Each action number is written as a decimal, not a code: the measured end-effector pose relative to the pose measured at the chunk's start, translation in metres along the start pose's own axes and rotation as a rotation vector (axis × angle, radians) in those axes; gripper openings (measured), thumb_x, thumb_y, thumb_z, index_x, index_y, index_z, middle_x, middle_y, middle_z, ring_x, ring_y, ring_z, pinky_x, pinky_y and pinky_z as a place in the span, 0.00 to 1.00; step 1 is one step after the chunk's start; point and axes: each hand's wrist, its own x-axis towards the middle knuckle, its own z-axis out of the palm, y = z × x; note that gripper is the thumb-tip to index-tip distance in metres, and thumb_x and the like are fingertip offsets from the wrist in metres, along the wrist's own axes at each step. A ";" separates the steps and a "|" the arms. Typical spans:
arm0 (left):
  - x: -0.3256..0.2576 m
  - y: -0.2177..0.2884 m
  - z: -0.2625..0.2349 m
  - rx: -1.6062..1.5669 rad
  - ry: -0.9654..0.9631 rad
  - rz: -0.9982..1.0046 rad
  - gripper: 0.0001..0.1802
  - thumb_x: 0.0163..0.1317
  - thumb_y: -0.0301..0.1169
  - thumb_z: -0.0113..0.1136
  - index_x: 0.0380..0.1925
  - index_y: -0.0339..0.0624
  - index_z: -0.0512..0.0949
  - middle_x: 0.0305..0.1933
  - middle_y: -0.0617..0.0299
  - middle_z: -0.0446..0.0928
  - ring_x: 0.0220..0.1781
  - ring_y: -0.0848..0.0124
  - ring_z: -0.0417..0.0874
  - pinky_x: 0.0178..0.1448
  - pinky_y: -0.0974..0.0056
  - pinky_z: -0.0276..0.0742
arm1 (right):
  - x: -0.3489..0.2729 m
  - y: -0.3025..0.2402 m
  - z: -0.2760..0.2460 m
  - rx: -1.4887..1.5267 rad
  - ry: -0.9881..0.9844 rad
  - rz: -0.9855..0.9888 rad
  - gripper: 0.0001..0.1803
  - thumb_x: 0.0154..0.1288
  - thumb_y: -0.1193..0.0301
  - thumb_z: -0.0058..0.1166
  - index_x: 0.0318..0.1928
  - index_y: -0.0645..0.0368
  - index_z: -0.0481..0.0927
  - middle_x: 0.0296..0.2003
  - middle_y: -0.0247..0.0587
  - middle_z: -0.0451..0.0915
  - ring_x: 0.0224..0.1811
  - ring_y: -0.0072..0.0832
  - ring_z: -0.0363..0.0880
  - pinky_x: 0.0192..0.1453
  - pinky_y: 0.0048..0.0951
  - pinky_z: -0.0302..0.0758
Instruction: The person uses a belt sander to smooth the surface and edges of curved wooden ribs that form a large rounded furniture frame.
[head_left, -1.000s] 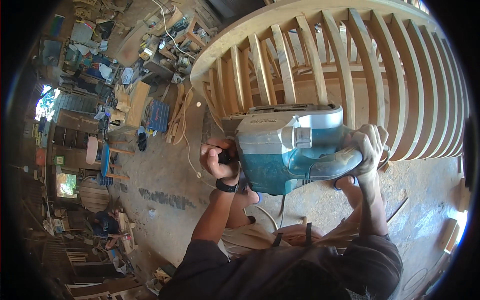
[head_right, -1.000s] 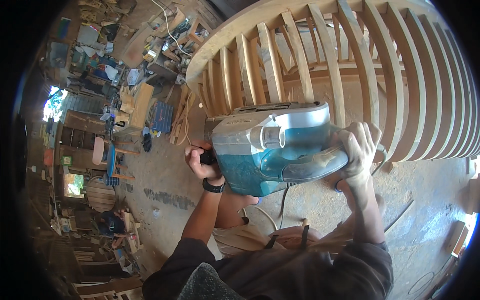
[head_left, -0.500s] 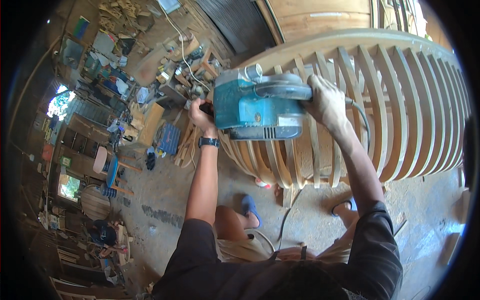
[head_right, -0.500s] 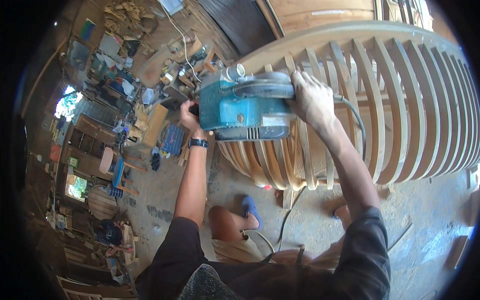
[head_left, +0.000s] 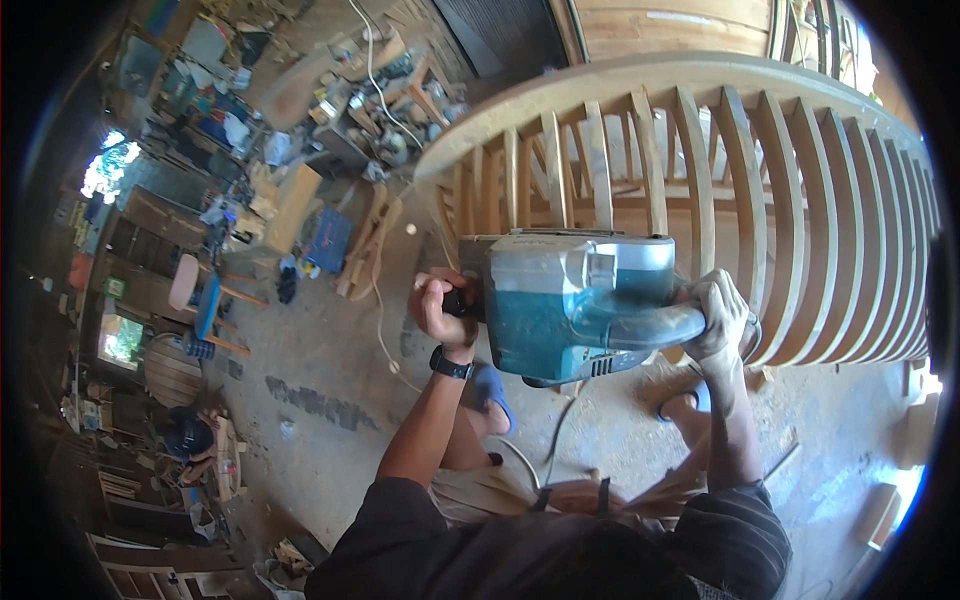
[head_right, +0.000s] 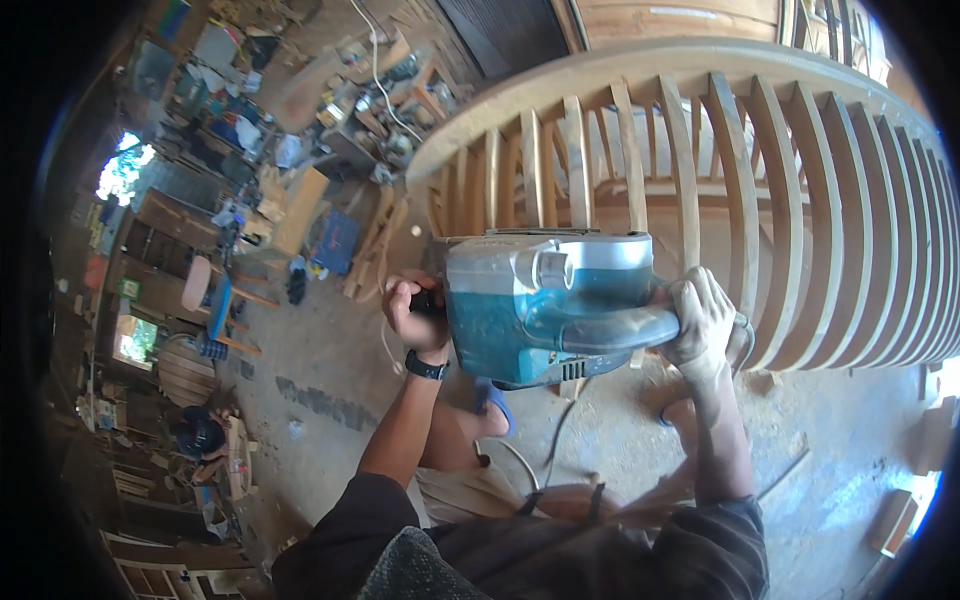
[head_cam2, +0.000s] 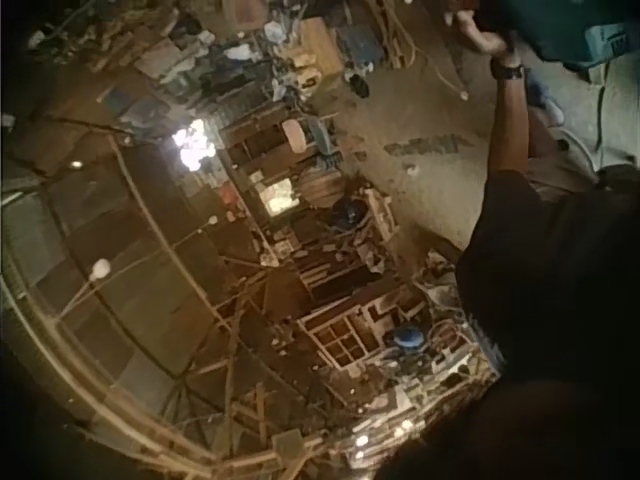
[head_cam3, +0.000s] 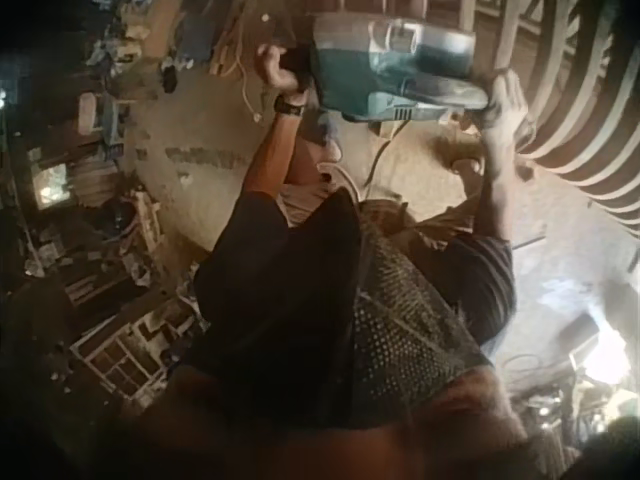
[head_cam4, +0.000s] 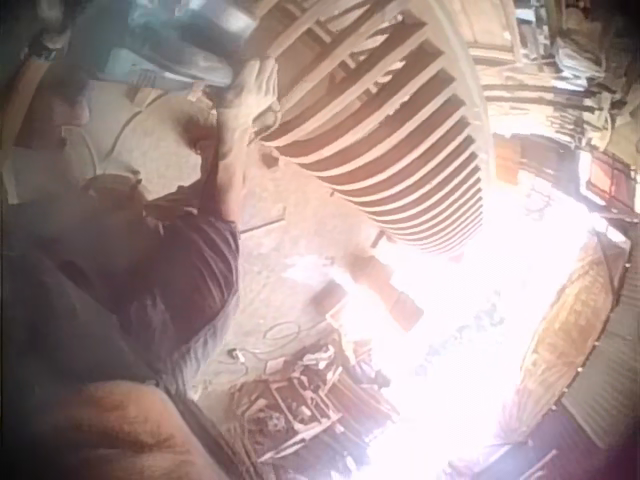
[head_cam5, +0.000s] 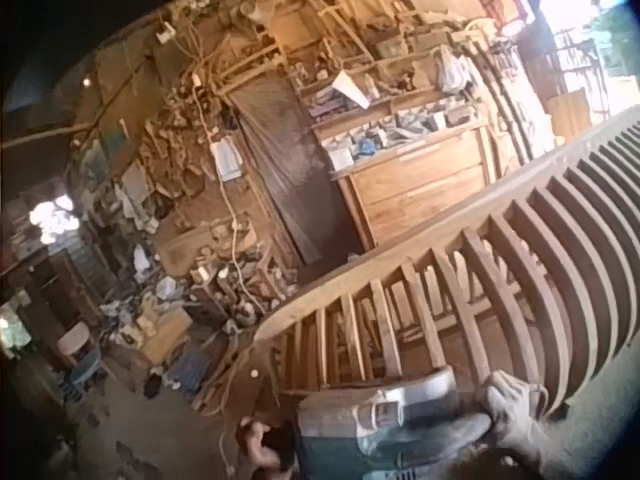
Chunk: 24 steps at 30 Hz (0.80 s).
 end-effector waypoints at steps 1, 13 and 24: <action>-0.016 -0.004 -0.005 0.003 -0.007 -0.007 0.14 0.63 0.39 0.49 0.24 0.42 0.65 0.22 0.55 0.71 0.15 0.66 0.68 0.21 0.64 0.67 | -0.009 -0.001 -0.002 0.012 0.009 -0.020 0.12 0.52 0.79 0.63 0.27 0.57 0.69 0.25 0.40 0.70 0.25 0.39 0.72 0.27 0.39 0.69; -0.010 -0.015 0.013 -0.110 0.002 0.032 0.16 0.64 0.42 0.52 0.25 0.42 0.67 0.23 0.53 0.74 0.16 0.67 0.72 0.22 0.64 0.71 | -0.006 0.022 -0.010 0.021 0.000 -0.101 0.13 0.48 0.78 0.64 0.29 0.58 0.71 0.28 0.43 0.73 0.27 0.39 0.74 0.29 0.39 0.70; 0.157 -0.040 0.048 0.213 0.118 0.088 0.14 0.61 0.36 0.52 0.22 0.38 0.74 0.25 0.56 0.78 0.26 0.66 0.79 0.36 0.63 0.76 | 0.125 0.032 0.036 -0.142 -0.218 0.116 0.19 0.54 0.64 0.65 0.43 0.54 0.72 0.39 0.42 0.80 0.45 0.44 0.82 0.45 0.45 0.80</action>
